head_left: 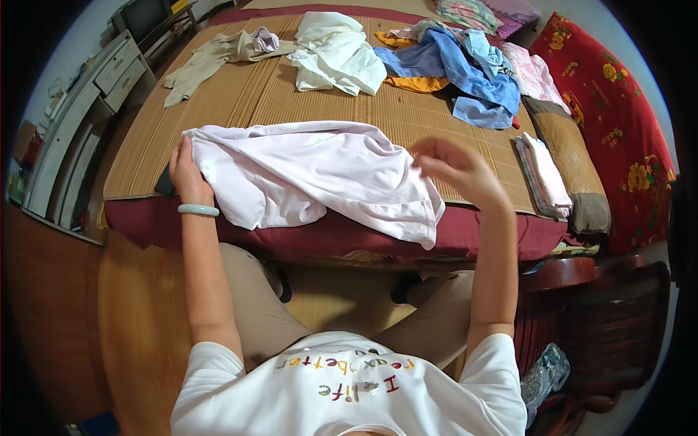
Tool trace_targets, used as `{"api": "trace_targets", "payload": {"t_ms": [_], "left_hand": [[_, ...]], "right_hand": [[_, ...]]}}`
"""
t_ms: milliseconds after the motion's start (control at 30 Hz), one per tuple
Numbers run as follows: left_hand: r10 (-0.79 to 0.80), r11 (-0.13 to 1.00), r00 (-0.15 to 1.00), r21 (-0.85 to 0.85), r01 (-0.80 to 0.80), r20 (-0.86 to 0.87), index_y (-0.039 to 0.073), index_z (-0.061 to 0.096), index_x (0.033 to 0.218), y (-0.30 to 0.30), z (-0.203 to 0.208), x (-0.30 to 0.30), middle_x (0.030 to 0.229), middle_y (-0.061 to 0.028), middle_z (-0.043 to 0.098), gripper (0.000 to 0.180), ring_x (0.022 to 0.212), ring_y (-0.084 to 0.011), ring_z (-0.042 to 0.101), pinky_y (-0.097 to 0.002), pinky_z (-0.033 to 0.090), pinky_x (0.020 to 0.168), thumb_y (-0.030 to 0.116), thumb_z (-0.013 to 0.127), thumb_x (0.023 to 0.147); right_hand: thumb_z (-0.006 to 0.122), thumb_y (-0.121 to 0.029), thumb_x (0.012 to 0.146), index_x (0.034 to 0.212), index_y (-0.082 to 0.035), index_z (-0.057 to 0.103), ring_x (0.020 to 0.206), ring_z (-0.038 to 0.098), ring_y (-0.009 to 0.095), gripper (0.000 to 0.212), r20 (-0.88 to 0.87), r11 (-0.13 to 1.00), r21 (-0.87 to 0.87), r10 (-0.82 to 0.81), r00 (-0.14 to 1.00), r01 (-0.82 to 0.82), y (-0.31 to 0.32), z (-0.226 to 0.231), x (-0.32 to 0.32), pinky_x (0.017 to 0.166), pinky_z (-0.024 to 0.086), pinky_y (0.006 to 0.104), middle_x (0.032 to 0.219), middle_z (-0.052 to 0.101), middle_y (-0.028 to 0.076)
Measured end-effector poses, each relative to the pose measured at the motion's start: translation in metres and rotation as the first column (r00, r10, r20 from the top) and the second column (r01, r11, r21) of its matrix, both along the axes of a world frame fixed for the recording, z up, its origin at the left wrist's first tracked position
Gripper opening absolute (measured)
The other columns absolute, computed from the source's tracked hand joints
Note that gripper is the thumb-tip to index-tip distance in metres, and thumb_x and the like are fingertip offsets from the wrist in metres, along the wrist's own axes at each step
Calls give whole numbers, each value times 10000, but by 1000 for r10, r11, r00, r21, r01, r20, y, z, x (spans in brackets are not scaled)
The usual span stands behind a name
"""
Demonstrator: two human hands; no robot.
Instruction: The recorder is folding several items of laundry on a bed covered with cardboard.
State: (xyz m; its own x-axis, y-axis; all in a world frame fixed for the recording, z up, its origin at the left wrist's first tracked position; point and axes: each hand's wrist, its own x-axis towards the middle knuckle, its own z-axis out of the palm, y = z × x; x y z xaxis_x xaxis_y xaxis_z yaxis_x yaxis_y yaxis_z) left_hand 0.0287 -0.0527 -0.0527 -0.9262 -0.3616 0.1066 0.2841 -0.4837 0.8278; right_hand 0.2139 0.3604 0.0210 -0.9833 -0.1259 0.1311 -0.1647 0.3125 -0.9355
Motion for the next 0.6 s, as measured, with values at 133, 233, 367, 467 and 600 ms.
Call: {"api": "trace_targets", "payload": {"t_ms": [133,233,367,467,600], "left_hand": [[39,999,999,12,-39,-8,7,622,1019,1,4,-1,995,-72,642,185,918,-174,616,-309,513,833,186,618,974],[43,999,999,13,-43,-4,-1,620,1036,3,12,7,1005,-72,639,197,928,-174,615,-308,508,842,187,609,978],[53,998,998,15,-53,-24,-9,610,1060,2,7,-1,1041,-82,638,224,952,-179,617,-311,510,849,197,618,972],[53,999,998,10,-52,-41,-2,615,1030,-8,11,2,1027,-86,641,215,939,-177,614,-314,508,840,204,617,971],[33,999,998,26,-32,-49,11,617,964,16,15,-5,980,-73,640,195,911,-161,599,-309,497,825,206,615,974]], "right_hand": [[681,-341,885,1007,4,667,759,651,218,366,10,638,685,-491,871,351,31,-69,-33,684,504,337,875,694,138],[675,-326,880,990,11,663,720,635,239,355,92,686,688,-407,909,238,24,-88,-41,664,488,365,868,688,160],[646,-297,914,992,14,653,685,611,233,321,34,752,639,-239,971,162,38,-114,-69,659,483,374,841,682,138],[643,-335,907,904,23,667,684,645,273,359,108,860,248,-483,869,447,38,-103,-103,610,492,443,770,668,166],[629,-361,932,870,15,673,629,595,238,384,367,705,-203,-589,720,680,105,-90,-181,520,458,446,739,630,128]]}}
